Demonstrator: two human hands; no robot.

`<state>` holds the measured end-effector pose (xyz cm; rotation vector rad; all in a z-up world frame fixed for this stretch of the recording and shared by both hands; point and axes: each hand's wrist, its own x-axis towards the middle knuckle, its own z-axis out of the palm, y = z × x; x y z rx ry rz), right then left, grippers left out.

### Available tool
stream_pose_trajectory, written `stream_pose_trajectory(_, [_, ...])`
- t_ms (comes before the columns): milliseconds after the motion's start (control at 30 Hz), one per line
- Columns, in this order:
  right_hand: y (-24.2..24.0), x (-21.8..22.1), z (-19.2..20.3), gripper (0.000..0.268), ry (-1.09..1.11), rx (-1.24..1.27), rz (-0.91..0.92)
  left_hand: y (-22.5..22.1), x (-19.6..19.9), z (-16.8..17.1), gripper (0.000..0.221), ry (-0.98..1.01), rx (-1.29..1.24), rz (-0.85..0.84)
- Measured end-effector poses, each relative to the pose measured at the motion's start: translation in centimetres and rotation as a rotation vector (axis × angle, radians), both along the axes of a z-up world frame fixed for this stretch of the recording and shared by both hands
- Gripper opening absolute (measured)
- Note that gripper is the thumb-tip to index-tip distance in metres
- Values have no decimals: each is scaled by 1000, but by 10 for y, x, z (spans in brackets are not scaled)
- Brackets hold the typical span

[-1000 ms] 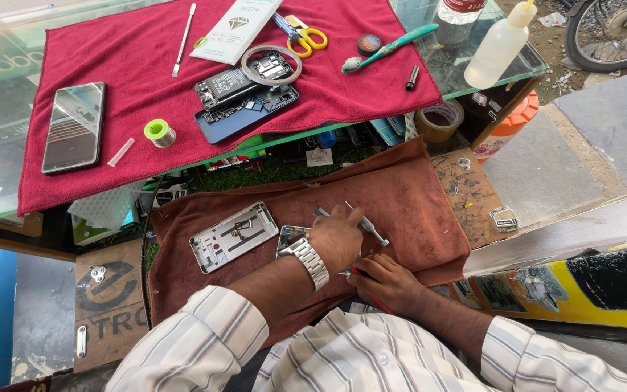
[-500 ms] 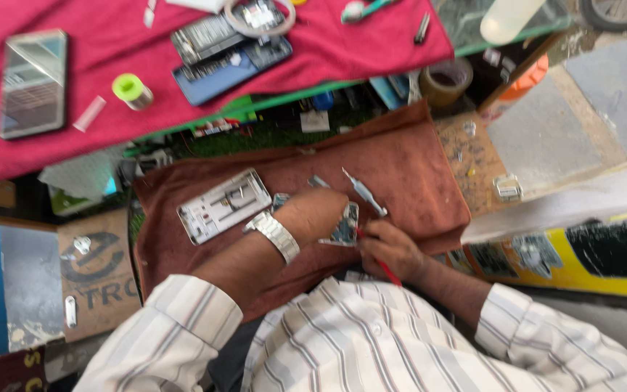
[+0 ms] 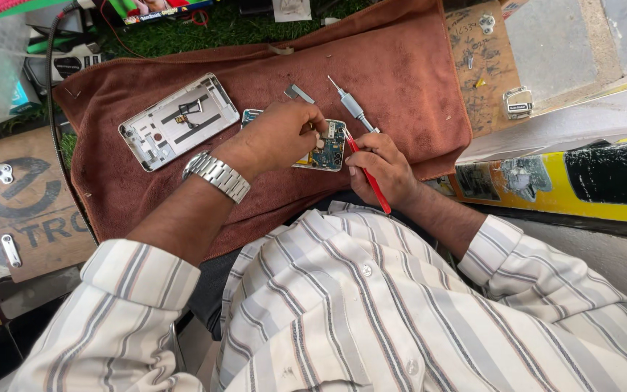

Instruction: The person disassembles a smartphone by removing the SIM tray and prying open the back cover. They then use a screwdriver to remove screws from the internal frame and a red plastic tool to disconnect the battery connector and other internal components.

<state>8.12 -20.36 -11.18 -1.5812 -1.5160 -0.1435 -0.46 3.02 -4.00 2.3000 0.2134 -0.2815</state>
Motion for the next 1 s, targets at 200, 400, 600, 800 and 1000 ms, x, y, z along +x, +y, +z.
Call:
stream_pose_trajectory(200, [1, 2, -6, 17, 4, -22, 28, -6, -24, 0, 43, -257, 142, -57])
stream_pose_trajectory(400, [1, 2, -6, 17, -15, -26, 26, -21, -38, -2, 47, -359, 203, 5])
stream_pose_trajectory(600, [1, 1, -4, 16, -3, -53, 23, -20, -43, -11, 32, -417, 174, 61])
stream_pose_trajectory(800, [4, 0, 3, 15, -13, -54, 44, -14, -42, -12, 30, -423, 198, 2])
stream_pose_trajectory(1000, [7, 2, 1, 21, -18, -30, 79, -17, -46, -17, 13, -509, 210, 50])
